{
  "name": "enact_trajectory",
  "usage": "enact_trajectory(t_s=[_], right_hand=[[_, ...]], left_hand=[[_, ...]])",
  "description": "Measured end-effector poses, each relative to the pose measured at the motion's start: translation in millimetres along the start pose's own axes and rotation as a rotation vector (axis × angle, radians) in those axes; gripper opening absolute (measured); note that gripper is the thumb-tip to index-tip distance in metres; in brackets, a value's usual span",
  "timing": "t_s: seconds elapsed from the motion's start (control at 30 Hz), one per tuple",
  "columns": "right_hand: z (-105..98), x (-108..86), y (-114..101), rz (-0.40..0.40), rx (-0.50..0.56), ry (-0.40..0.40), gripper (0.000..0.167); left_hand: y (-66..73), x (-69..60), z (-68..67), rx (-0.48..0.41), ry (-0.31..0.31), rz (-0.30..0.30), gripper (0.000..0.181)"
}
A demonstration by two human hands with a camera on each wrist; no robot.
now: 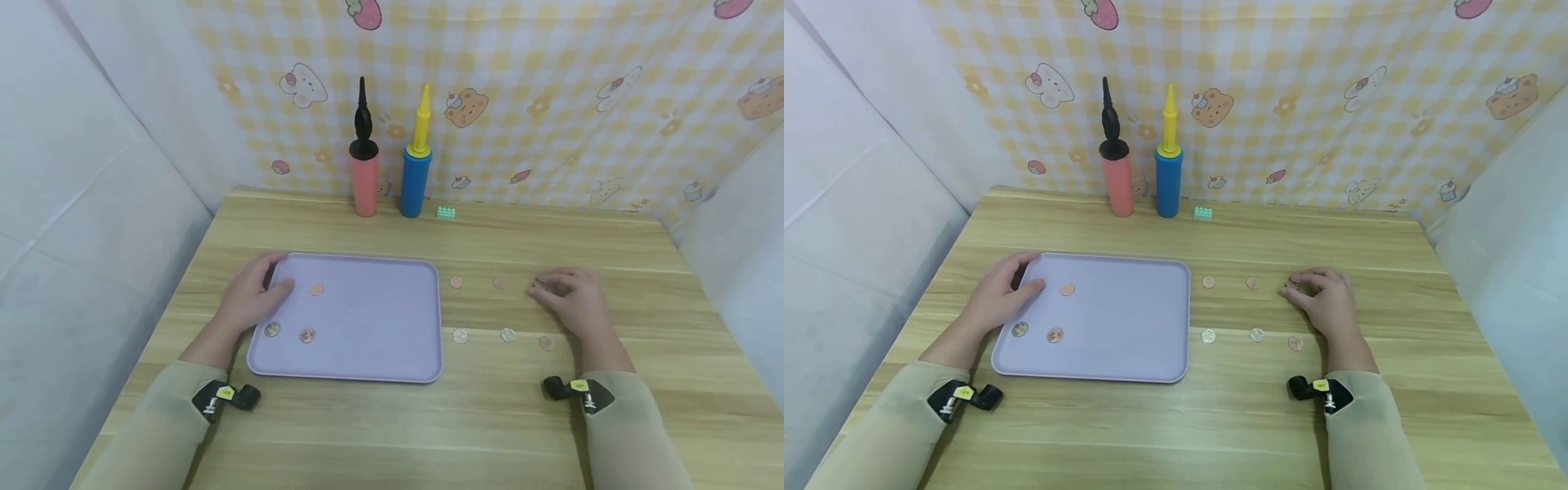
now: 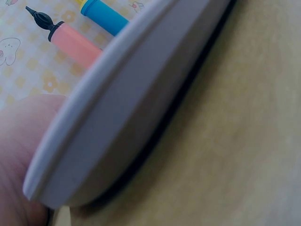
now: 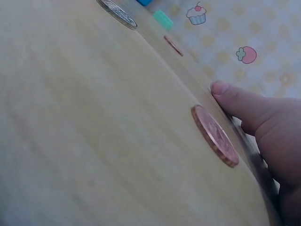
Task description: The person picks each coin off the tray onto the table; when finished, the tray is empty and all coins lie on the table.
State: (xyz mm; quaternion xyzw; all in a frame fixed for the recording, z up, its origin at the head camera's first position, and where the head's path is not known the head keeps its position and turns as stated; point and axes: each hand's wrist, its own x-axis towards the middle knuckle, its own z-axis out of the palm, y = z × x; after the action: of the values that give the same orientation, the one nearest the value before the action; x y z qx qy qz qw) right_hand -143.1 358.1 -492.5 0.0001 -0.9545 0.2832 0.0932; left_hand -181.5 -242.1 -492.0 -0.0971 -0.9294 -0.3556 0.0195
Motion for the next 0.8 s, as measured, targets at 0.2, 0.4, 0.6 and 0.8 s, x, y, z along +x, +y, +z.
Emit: enact_trajectory(t_s=[0.2, 0.4, 0.6, 0.8], right_hand=[[-1.3, -1.8, -2.2, -0.008, -0.011, 0.004, 0.033], [-1.4, -2.6, -3.4, -0.011, -0.007, 0.012, 0.033], [0.3, -1.9, -1.9, 0.003, 0.008, 0.015, 0.035], [2.6, -1.9, -3.4, 0.024, 0.01, 0.058, 0.042]], left_hand=[[0.9, 0.1, 0.0, -0.009, 0.002, 0.004, 0.059], [0.4, -0.4, -0.8, -0.01, 0.002, 0.001, 0.059], [-0.8, 0.3, -1.1, -0.005, 0.002, -0.002, 0.059], [-1.7, 0.8, -0.6, -0.003, -0.001, -0.004, 0.059]])
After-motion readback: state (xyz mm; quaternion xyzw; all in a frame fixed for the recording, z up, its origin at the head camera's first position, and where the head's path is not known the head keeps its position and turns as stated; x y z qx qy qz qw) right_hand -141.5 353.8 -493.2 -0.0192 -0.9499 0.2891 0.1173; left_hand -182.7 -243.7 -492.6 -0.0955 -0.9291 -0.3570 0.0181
